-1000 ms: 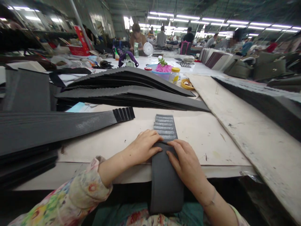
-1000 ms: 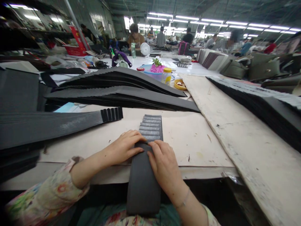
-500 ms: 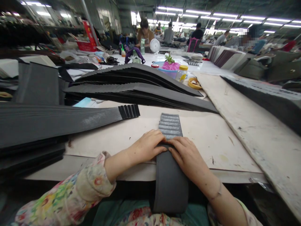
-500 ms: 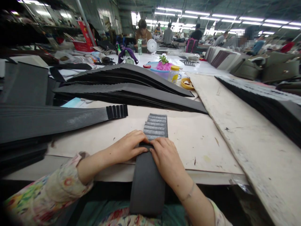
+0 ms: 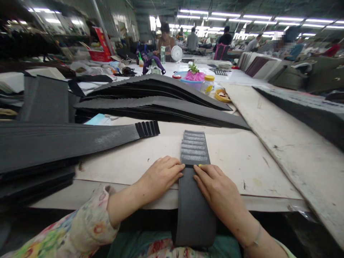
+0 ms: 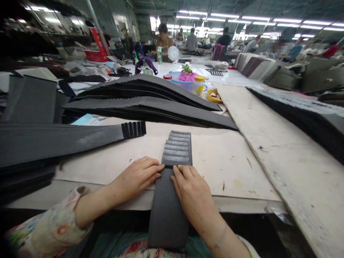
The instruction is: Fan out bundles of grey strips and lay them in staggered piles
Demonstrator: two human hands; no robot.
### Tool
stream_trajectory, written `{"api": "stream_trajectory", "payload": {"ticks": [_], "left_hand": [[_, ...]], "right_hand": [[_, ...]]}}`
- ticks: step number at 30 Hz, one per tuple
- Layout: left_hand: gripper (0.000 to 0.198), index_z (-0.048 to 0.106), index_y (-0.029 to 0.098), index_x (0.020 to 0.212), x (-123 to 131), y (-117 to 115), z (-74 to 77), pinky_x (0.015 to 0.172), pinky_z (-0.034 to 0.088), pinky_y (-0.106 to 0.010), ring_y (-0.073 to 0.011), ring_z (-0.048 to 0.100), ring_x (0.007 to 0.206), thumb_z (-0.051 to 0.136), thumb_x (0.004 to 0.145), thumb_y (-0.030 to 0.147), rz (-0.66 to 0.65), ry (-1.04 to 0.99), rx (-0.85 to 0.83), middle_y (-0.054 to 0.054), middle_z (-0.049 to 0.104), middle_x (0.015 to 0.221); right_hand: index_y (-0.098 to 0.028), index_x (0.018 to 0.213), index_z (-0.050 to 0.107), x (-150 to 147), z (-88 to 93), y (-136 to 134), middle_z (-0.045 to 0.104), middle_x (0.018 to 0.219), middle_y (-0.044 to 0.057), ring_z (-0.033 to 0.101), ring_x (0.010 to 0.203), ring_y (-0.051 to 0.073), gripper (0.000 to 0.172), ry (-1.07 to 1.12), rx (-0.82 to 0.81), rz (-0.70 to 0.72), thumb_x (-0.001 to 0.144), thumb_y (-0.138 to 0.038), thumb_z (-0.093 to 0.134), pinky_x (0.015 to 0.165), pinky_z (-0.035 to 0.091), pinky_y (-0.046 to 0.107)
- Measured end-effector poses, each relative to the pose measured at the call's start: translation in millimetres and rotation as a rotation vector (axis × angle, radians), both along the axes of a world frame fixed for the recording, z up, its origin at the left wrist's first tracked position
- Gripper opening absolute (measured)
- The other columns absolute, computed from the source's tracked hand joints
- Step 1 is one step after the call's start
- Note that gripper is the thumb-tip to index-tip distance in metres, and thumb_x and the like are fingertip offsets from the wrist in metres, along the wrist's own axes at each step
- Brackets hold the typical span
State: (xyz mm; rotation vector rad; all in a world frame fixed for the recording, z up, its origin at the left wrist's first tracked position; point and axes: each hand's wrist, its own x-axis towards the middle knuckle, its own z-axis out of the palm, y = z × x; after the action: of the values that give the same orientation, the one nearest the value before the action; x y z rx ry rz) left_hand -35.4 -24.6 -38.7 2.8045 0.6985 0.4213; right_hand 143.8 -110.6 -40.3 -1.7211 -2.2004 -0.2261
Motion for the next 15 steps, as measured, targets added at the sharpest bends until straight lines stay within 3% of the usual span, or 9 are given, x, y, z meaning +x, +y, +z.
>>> {"api": "stream_trajectory", "payload": {"ticks": [4,8,12,15], "left_hand": [[0.025,0.056,0.016,0.107,-4,3,3.9,0.083,0.042,-0.030,-0.0169,0.050,0.092,0.041,0.089,0.023,-0.007,-0.026,-0.110,-0.006,0.057,0.099],[0.020,0.061,0.017,0.097,0,25,18.0,0.082,0.043,-0.025,-0.0143,0.052,0.090,0.044,0.087,0.020,-0.041,0.015,-0.219,-0.004,0.058,0.093],[0.022,0.059,0.016,0.103,11,40,22.5,0.084,0.042,-0.028,-0.0160,0.051,0.092,0.044,0.087,0.021,0.045,0.024,-0.083,-0.005,0.057,0.095],[0.022,0.059,0.016,0.101,18,37,18.8,0.081,0.042,-0.029,-0.0174,0.050,0.089,0.042,0.087,0.021,0.031,0.101,0.037,-0.005,0.056,0.092]], "right_hand": [[-0.010,0.109,0.056,-2,-1.7,-2,0.060,0.096,0.012,0.055,0.090,0.021,0.029,0.002,0.025,-0.023,0.088,-0.020,0.040,0.080,0.049,0.035],[-0.010,0.110,0.056,-3,-2.6,-3,0.060,0.097,0.012,0.055,0.090,0.021,0.030,-0.007,0.025,-0.012,0.088,-0.021,0.040,0.080,0.049,0.036],[-0.009,0.111,0.056,-3,-4.2,-4,0.060,0.098,0.013,0.054,0.093,0.022,0.031,-0.019,0.028,-0.017,0.088,-0.020,0.038,0.080,0.049,0.037],[-0.008,0.110,0.056,-3,-5.1,-4,0.060,0.098,0.013,0.054,0.093,0.022,0.030,-0.010,0.033,-0.025,0.088,-0.020,0.040,0.081,0.049,0.037]]}}
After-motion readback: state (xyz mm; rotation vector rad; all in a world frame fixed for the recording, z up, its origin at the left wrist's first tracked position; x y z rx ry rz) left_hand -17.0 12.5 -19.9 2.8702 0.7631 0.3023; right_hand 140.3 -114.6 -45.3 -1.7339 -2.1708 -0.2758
